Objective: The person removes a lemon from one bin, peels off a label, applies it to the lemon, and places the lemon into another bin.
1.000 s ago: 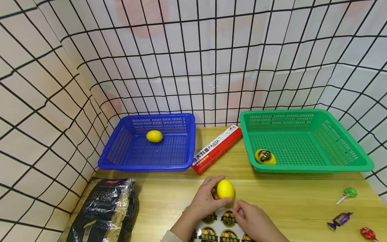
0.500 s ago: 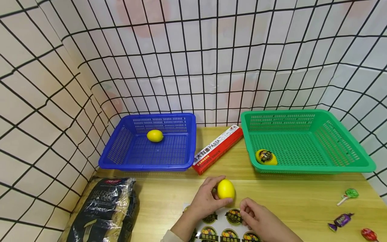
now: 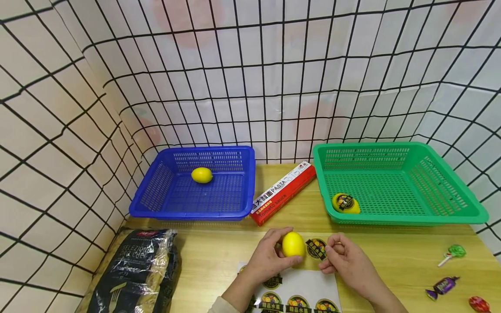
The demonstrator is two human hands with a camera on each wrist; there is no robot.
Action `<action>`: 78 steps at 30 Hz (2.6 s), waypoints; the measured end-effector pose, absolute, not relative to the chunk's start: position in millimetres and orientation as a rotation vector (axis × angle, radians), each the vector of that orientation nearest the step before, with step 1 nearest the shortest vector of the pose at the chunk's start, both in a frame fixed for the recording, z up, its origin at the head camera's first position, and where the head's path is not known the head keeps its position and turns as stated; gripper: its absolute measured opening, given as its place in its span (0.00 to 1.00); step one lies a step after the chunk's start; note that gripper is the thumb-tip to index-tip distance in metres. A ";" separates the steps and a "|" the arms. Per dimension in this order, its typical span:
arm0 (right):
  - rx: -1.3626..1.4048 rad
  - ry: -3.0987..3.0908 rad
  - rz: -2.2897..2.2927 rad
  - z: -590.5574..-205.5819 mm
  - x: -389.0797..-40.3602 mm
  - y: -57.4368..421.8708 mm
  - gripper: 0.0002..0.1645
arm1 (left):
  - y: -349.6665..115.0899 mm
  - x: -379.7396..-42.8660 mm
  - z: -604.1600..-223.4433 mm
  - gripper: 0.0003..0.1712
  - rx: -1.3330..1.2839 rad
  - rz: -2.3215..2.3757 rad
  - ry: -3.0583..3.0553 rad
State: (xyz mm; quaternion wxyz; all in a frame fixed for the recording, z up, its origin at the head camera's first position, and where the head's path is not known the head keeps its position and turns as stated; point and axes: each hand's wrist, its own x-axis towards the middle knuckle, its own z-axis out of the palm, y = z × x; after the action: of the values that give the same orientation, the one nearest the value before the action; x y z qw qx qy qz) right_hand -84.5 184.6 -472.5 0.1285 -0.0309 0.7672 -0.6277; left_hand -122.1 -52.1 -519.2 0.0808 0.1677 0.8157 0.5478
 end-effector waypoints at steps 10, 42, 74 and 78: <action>-0.029 2.317 -1.836 -464.0 -99.4 175.7 0.18 | -52.9 -122.4 -519.7 0.43 0.501 1.650 2.421; -0.070 2.267 -1.839 -471.9 -124.9 145.1 0.23 | -51.8 -123.1 -520.1 0.37 0.467 1.710 2.412; -0.027 2.364 -1.680 -470.1 -130.3 144.9 0.17 | -52.6 -122.7 -518.3 0.39 0.430 1.679 2.431; -0.056 2.364 -1.687 -467.7 -132.0 149.3 0.17 | -52.3 -122.9 -518.2 0.38 0.425 1.676 2.430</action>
State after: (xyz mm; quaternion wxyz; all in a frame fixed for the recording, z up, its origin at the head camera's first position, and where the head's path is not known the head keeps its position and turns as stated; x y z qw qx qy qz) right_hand -132.0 149.3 -467.7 0.1180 -0.0193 0.8081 -0.5767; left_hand -122.9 -52.3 -518.2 0.0794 0.1420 0.8122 0.5603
